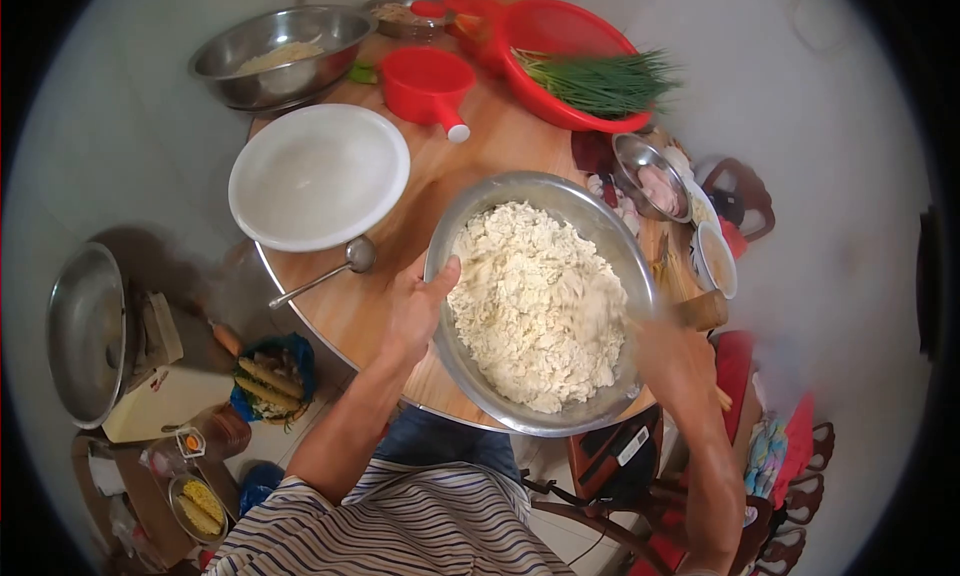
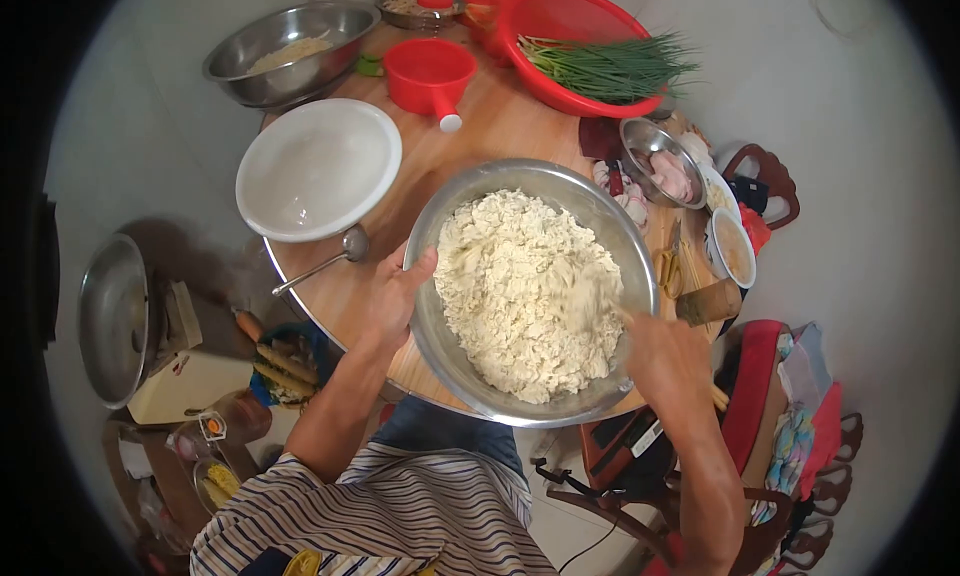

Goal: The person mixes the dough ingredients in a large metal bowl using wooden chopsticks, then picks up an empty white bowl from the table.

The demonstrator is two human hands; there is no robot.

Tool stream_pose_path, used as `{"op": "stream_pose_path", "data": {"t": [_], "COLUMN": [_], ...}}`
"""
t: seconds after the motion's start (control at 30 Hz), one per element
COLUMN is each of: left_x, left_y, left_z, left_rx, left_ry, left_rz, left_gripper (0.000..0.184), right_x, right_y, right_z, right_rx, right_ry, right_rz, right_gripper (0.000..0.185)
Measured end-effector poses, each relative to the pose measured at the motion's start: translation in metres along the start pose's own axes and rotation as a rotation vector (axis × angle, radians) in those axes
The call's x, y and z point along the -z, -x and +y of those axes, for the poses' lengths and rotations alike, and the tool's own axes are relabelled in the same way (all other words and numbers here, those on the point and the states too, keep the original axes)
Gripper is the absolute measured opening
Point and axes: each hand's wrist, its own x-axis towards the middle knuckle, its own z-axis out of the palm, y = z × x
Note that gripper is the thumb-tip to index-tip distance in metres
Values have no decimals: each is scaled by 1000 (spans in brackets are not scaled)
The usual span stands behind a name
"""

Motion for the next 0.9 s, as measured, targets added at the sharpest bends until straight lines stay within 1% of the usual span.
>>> {"op": "stream_pose_path", "data": {"t": [0.07, 0.1, 0.17, 0.23, 0.27, 0.33, 0.37, 0.43, 0.47, 0.5, 0.53, 0.57, 0.63, 0.67, 0.73, 0.77, 0.83, 0.87, 0.9], "left_x": [2, 1, 0, 0, -1, 0, 2, 3, 1, 0, 1, 2, 0, -1, 2, 3, 0, -1, -1], "left_y": [-1, -2, -3, -1, 0, 0, -1, 0, 2, 2, 2, 1, 1, 1, 1, 0, -2, 0, 1], "left_z": [-4, -6, -4, -2, -2, -2, -3, -1, 1, 3, 3, 3, 2, 2, 1, -2, -4, -1, 1], "left_rx": [-9, -19, -11, -6, -6, -5, 4, 11, 16, 18, 21, 26, 29, 24, 23, 14, 11, 8, 3], "left_ry": [-14, -34, -33, -34, -20, -10, -12, -18, -12, -6, -12, -15, -12, -5, 5, 12, 24, 20, 16], "left_rz": [17, 21, 20, 29, 35, 37, 6, -26, -24, -21, -15, -15, -15, -12, -4, -3, -11, -12, -10], "left_gripper": [35, 34, 34, 33, 33, 34, 36, 39, 36, 33, 33, 33, 33, 33, 33, 34, 34, 34, 34], "right_x": [18, 22, 24, 18, 11, -17, -31, -49, -47, -43, -42, -41, -33, -30, -25, -19, -4, 4, 14], "right_y": [25, 35, 51, 58, 57, 49, 39, 7, -6, -21, -30, -33, -35, -36, -33, -31, -24, -17, -7], "right_z": [-8, -12, -28, -54, -68, -90, -92, -92, -90, -87, -84, -81, -67, -58, -35, -21, 6, 18, 29], "right_rx": [26, 18, 222, 323, 321, 375, 371, 316, 314, 291, 272, 275, 157, 163, 141, 139, 148, 145, 195], "right_ry": [-17, -18, -38, -39, -42, 12, 7, -53, -58, -73, -90, -94, -145, -142, -140, -137, 49, 52, -8], "right_rz": [-38, -40, -73, -123, -122, -62, -61, 111, 114, 87, 52, 46, 17, 16, 112, 111, 6, 2, 21], "right_gripper": [24, 24, 33, 32, 32, 37, 37, 33, 33, 28, 24, 24, 21, 21, 20, 20, 17, 17, 15]}}
